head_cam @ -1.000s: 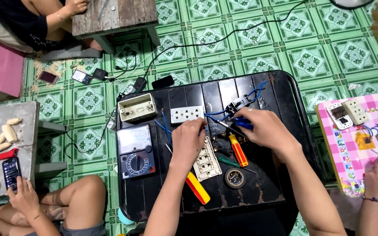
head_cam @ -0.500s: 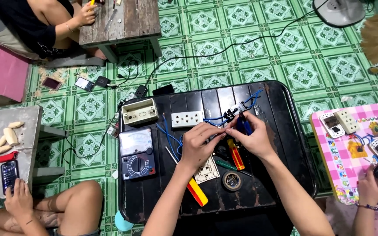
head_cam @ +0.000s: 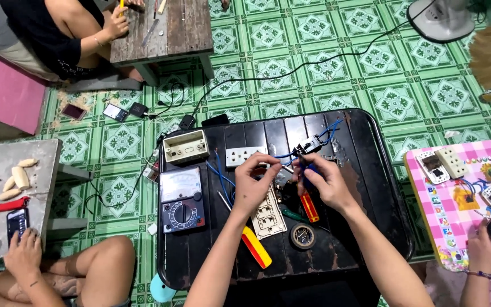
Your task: The person assembles and wires an electrical power strip or box, including stripping wires and connecting them to outlets.
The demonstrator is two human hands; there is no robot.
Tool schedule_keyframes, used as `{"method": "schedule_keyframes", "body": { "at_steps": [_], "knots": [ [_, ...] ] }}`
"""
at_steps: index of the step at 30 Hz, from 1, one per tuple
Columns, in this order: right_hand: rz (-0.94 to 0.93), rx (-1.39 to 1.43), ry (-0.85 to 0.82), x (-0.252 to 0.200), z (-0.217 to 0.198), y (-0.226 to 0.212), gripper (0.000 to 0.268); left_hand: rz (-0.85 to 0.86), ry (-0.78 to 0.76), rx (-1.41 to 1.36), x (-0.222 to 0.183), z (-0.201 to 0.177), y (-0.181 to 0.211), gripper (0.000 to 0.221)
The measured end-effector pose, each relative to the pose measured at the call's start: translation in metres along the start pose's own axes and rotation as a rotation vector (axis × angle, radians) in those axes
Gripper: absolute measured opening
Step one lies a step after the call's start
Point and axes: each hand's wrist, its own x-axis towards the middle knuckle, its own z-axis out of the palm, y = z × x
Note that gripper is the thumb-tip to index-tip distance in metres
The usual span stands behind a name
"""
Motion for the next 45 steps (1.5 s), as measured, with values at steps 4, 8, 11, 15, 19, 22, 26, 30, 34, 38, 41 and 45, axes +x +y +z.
{"method": "schedule_keyframes", "body": {
  "at_steps": [4, 8, 11, 15, 19, 22, 26, 30, 34, 38, 41, 45],
  "knots": [
    [-0.069, -0.010, -0.121, -0.007, 0.002, 0.014, 0.031, -0.141, -0.046, -0.207, 0.000, 0.000, -0.003, 0.007],
    [-0.124, -0.038, -0.153, -0.007, -0.007, 0.025, 0.033, -0.159, -0.046, -0.335, 0.000, 0.001, 0.003, 0.006],
    [-0.125, -0.085, -0.197, -0.009, -0.014, 0.028, 0.036, -0.127, -0.065, -0.352, -0.003, 0.007, 0.014, 0.007],
    [-0.152, -0.090, -0.198, -0.005, -0.011, 0.016, 0.034, -0.139, -0.091, -0.376, -0.005, 0.004, -0.006, 0.009],
    [-0.238, -0.142, -0.196, -0.002, -0.005, 0.002, 0.030, -0.160, -0.121, -0.408, -0.007, 0.005, -0.011, 0.008],
    [-0.243, -0.145, -0.211, 0.000, -0.006, -0.001, 0.030, -0.143, -0.130, -0.404, -0.005, 0.005, -0.009, 0.009],
    [-0.234, -0.142, -0.225, 0.000, -0.008, -0.003, 0.031, -0.132, -0.147, -0.384, -0.006, 0.004, -0.004, 0.008],
    [-0.242, -0.139, -0.218, 0.002, -0.006, -0.004, 0.031, -0.111, -0.169, -0.353, -0.002, 0.000, -0.003, 0.009],
    [-0.243, -0.158, -0.231, 0.002, -0.006, -0.001, 0.030, -0.126, -0.204, -0.329, -0.004, -0.005, -0.003, 0.008],
    [-0.235, -0.159, -0.242, 0.000, -0.005, 0.002, 0.030, -0.120, -0.248, -0.325, 0.000, -0.006, 0.005, 0.006],
    [-0.217, -0.129, -0.248, 0.001, -0.008, 0.005, 0.028, -0.130, -0.266, -0.327, 0.002, -0.009, 0.004, 0.007],
    [-0.200, -0.098, -0.260, -0.002, -0.009, 0.006, 0.028, -0.115, -0.259, -0.284, 0.002, -0.011, 0.004, 0.007]
  ]
}}
